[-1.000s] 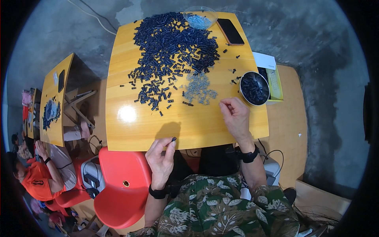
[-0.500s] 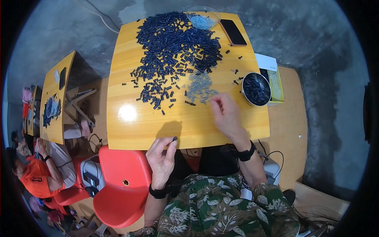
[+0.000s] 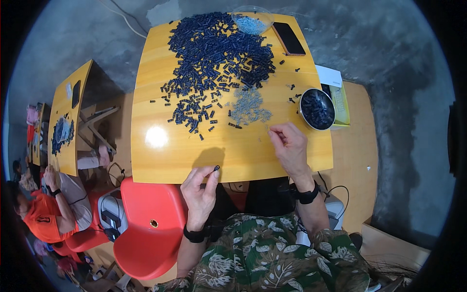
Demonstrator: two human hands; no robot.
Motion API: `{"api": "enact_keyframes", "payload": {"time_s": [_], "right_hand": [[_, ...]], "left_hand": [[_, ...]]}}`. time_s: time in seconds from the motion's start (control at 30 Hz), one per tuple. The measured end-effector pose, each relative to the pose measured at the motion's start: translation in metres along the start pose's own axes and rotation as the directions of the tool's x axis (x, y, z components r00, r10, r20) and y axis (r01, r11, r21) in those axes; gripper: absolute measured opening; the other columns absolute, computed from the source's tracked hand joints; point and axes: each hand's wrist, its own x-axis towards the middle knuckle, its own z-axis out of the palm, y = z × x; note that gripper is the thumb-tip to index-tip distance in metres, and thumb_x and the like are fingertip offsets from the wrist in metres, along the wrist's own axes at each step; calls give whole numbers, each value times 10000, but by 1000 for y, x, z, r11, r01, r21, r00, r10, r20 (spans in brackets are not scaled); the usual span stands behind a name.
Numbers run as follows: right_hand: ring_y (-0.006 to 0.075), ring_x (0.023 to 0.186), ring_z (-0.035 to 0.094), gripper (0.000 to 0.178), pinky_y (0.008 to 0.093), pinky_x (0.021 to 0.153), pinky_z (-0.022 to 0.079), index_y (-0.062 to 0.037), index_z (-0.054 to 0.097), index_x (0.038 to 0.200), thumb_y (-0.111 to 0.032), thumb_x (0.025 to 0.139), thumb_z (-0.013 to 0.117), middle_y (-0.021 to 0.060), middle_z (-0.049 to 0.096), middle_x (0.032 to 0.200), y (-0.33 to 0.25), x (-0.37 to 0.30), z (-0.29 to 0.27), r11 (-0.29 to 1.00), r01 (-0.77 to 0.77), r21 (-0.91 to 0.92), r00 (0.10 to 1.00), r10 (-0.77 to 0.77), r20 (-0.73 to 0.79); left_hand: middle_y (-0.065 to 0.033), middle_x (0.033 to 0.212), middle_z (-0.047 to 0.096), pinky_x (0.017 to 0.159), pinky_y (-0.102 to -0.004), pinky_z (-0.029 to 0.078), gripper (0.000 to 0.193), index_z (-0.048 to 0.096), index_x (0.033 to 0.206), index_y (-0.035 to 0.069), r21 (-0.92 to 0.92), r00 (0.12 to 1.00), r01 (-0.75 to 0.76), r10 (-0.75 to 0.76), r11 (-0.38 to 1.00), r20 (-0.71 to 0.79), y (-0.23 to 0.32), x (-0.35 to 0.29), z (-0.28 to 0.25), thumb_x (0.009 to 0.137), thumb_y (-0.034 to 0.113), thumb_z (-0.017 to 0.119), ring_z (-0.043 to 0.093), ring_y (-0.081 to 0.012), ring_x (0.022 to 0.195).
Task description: Assembling small plastic components by inserting blue/yellow pieces into black cylindrical housings at a desk.
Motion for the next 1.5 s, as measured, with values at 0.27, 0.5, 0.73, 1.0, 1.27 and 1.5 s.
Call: {"api": "enact_keyframes", "payload": {"time_s": [0.27, 0.5, 0.73, 1.0, 1.27, 1.5], "right_hand": [[243, 699, 612, 83, 331, 617, 474, 2, 670, 921, -1, 838, 659, 122, 627, 811, 17, -15, -10, 997, -31, -71, 1000, 31, 5], [310, 745, 611, 100, 367, 644, 476, -2, 675, 931, 1, 834, 650, 143, 614, 840, 23, -9, -12, 986, -18, -163, 998, 8, -66], [309, 806, 624, 152, 367, 702, 494, 3, 681, 974, 7, 827, 641, 139, 617, 877, 22, 5, -15, 983, 31, -179, 999, -27, 20], [302, 811, 630, 141, 378, 723, 507, -16, 693, 967, -38, 836, 648, 132, 624, 886, 15, 12, -14, 974, 20, -226, 996, 2, 93], [292, 808, 633, 74, 375, 705, 510, -65, 702, 892, -107, 840, 671, 86, 625, 878, 12, 22, -1, 954, 72, -290, 996, -54, 67], [280, 817, 630, 50, 388, 705, 510, -85, 694, 858, -120, 828, 672, 65, 613, 866, 20, 27, 10, 909, 158, -387, 987, -134, 88]], "left_hand": [[-69, 782, 645, 624, -258, 432, 60, 675, 896, -9, -2, 999, 30, -30, 1000, 14, 2, -2, 2, 852, 24, 700, 579, -143, 704], [-69, 798, 653, 648, -259, 438, 65, 675, 898, -13, -23, 1000, 18, -18, 1000, 9, -1, -3, 4, 857, 31, 698, 584, -138, 731], [-107, 805, 665, 670, -286, 492, 87, 682, 914, -24, 40, 1000, 17, -17, 999, 24, 3, -4, 0, 834, 4, 704, 620, -188, 709], [-105, 799, 661, 678, -283, 489, 88, 682, 913, -22, 18, 1000, 3, -3, 1000, 16, 4, -5, 0, 833, 3, 708, 617, -190, 715], [-70, 810, 662, 649, -252, 446, 59, 687, 906, -4, 0, 1000, -11, 11, 1000, 12, 3, -5, 1, 858, 27, 695, 598, -141, 737], [-75, 816, 669, 681, -256, 461, 61, 685, 904, -10, 3, 1000, -3, 3, 1000, 7, 5, -6, -1, 853, 21, 700, 614, -147, 758]]}}
